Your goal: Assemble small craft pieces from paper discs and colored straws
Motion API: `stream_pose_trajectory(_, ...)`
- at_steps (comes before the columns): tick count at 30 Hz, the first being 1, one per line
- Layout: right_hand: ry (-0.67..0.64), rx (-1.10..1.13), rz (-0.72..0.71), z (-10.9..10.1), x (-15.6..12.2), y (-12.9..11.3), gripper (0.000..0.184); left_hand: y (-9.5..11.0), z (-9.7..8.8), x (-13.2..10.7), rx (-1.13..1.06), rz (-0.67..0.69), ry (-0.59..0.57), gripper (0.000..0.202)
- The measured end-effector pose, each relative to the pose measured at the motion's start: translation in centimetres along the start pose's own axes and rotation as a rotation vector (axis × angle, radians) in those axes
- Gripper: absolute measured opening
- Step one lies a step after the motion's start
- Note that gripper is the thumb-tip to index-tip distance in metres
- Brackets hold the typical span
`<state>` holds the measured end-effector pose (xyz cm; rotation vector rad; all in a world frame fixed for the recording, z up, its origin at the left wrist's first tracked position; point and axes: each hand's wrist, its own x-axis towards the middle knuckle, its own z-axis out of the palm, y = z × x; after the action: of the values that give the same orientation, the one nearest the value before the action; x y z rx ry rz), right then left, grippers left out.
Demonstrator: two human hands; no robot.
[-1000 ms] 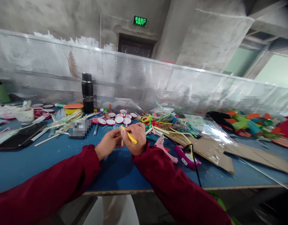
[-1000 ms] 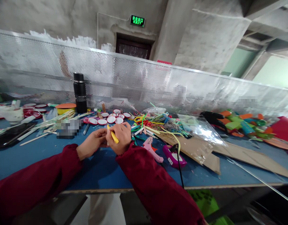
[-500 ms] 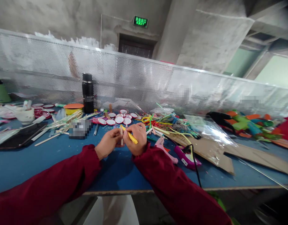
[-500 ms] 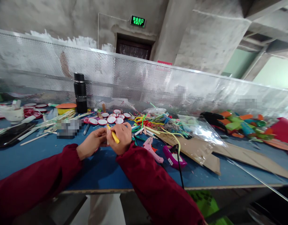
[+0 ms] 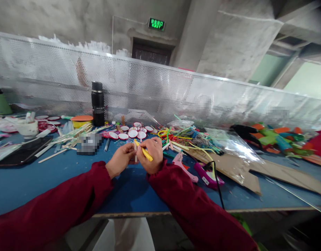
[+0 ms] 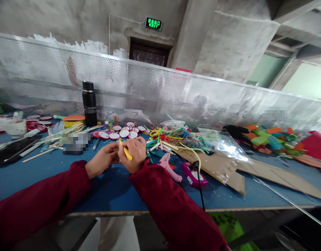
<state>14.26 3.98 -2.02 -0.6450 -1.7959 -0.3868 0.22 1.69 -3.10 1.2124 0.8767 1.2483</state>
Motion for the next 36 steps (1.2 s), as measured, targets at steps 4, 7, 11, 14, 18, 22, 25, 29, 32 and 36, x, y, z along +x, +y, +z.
stream_pose_trajectory(4, 0.002, -0.002, 0.005, -0.02, -0.01, -0.01, 0.008, -0.1, -0.06, 0.09, -0.002, 0.006, 0.001, 0.038)
stream_pose_trajectory(7, 0.015, -0.009, 0.009, -0.02, -0.01, 0.03, 0.008, -0.14, -0.07, 0.12, -0.003, 0.009, 0.0, 0.038)
stream_pose_trajectory(11, -0.021, 0.007, -0.006, 0.03, -0.05, 0.12, 0.008, -0.08, 0.02, 0.06, 0.003, 0.004, -0.006, 0.035)
stream_pose_trajectory(14, -0.03, 0.009, -0.004, 0.02, -0.02, 0.13, 0.009, 0.03, 0.07, 0.03, 0.009, 0.003, 0.002, 0.034)
stream_pose_trajectory(18, 0.01, -0.004, 0.018, -0.06, 0.05, 0.07, 0.008, 0.13, 0.11, 0.04, 0.009, -0.006, 0.008, 0.036)
stream_pose_trajectory(22, -0.018, 0.014, -0.005, -0.03, -0.02, 0.08, 0.007, 0.12, 0.15, 0.01, 0.009, -0.006, 0.009, 0.035)
stream_pose_trajectory(25, -0.019, 0.01, 0.001, 0.0, -0.03, 0.09, 0.008, 0.15, 0.17, 0.0, -0.008, 0.001, 0.002, 0.035)
stream_pose_trajectory(29, 0.013, -0.013, 0.012, -0.02, 0.03, 0.1, 0.008, 0.18, 0.12, 0.03, -0.019, -0.008, 0.011, 0.035)
stream_pose_trajectory(32, 0.001, -0.007, 0.001, 0.02, 0.0, 0.15, 0.008, 0.07, 0.03, 0.06, -0.023, -0.002, 0.004, 0.035)
stream_pose_trajectory(36, -0.015, -0.001, -0.001, 0.09, -0.02, 0.27, 0.007, -0.11, -0.03, 0.12, -0.026, 0.006, -0.004, 0.035)
